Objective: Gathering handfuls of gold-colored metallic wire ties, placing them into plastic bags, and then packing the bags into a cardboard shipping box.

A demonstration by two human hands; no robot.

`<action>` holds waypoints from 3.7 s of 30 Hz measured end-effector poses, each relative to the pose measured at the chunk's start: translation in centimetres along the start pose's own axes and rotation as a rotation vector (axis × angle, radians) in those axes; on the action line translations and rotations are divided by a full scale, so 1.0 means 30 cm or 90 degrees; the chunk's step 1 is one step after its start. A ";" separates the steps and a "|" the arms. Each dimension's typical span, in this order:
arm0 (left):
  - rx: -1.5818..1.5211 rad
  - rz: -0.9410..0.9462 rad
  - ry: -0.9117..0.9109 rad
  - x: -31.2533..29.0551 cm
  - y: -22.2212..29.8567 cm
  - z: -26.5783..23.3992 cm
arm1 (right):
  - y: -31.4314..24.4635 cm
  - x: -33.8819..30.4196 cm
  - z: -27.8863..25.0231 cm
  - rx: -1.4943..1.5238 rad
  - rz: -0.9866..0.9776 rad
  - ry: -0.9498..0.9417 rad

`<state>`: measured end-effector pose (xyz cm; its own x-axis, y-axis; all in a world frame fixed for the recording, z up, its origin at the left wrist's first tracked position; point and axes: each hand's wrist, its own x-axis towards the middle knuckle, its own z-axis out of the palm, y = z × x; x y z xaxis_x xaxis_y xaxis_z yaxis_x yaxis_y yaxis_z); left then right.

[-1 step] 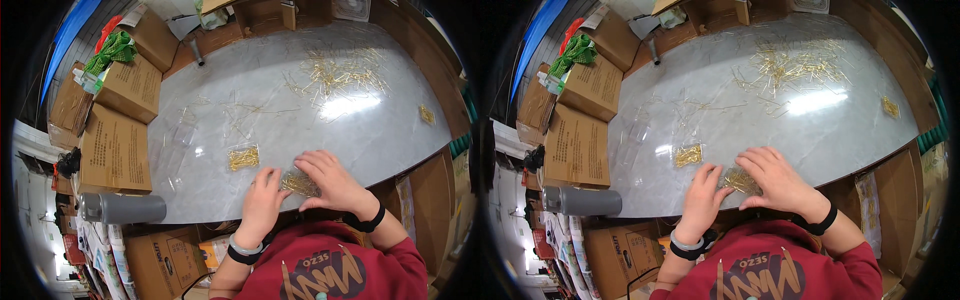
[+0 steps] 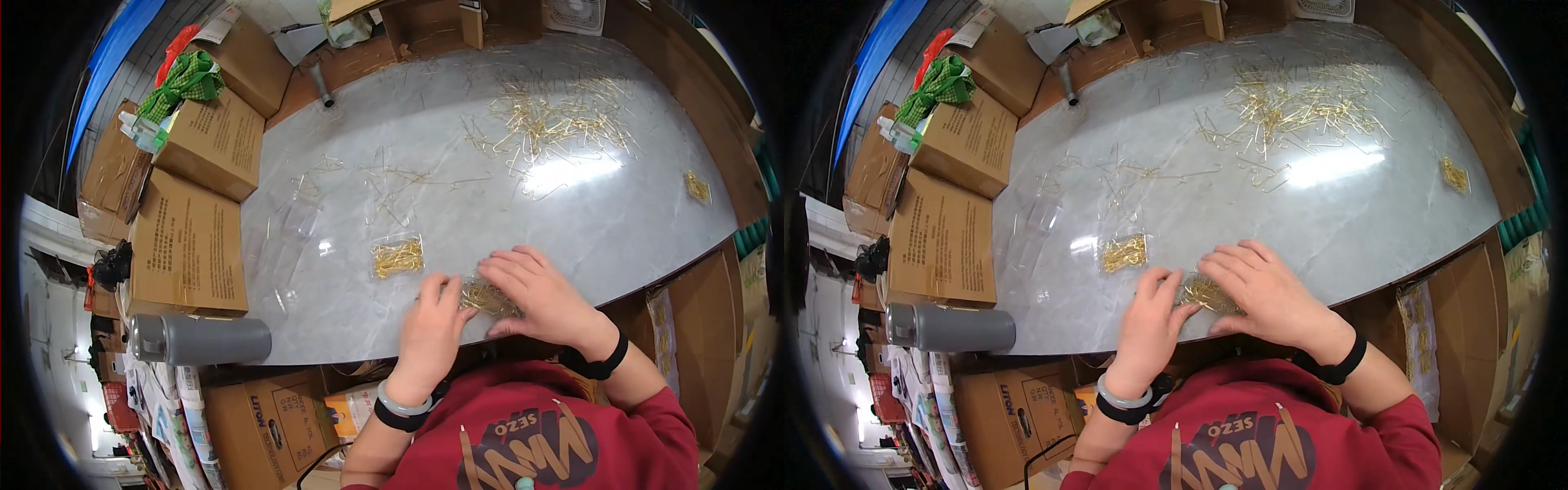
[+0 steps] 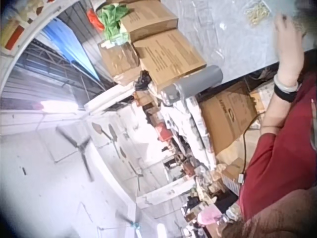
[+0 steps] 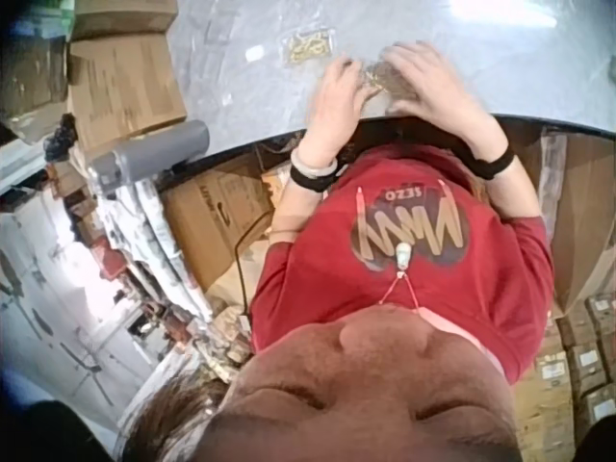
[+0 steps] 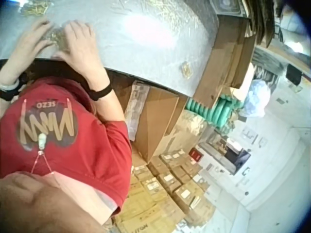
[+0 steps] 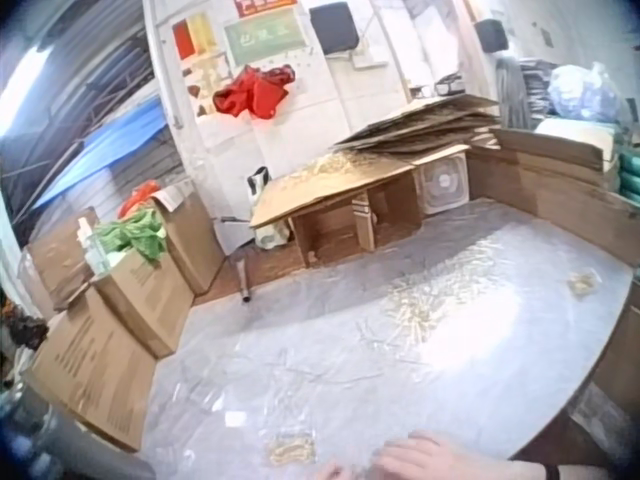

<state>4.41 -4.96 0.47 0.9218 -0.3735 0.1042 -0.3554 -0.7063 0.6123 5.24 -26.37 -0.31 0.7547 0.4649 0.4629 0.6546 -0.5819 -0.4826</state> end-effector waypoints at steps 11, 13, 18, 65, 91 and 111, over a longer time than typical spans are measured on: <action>0.083 0.175 0.010 0.034 0.019 0.022 | 0.010 -0.049 -0.028 0.123 0.124 0.014; 0.094 0.186 -0.028 0.041 0.006 0.063 | -0.032 -0.082 -0.024 0.108 0.205 0.055; 0.067 0.209 -0.011 0.045 -0.012 0.120 | -0.099 -0.080 0.068 0.184 0.216 0.024; -0.056 0.129 0.024 0.002 -0.031 0.125 | -0.058 -0.043 0.052 -0.053 0.065 -0.005; -0.006 0.147 0.128 -0.028 -0.028 0.135 | -0.074 -0.004 0.065 -0.102 0.030 0.026; -0.070 0.081 0.109 -0.061 0.004 0.127 | -0.043 -0.029 0.090 -0.081 0.021 -0.055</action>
<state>2.09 -6.65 -2.62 0.8869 -0.3411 0.3116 -0.4599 -0.5863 0.6669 3.86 -24.22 -2.09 0.7800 0.4967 0.3806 0.6228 -0.6752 -0.3952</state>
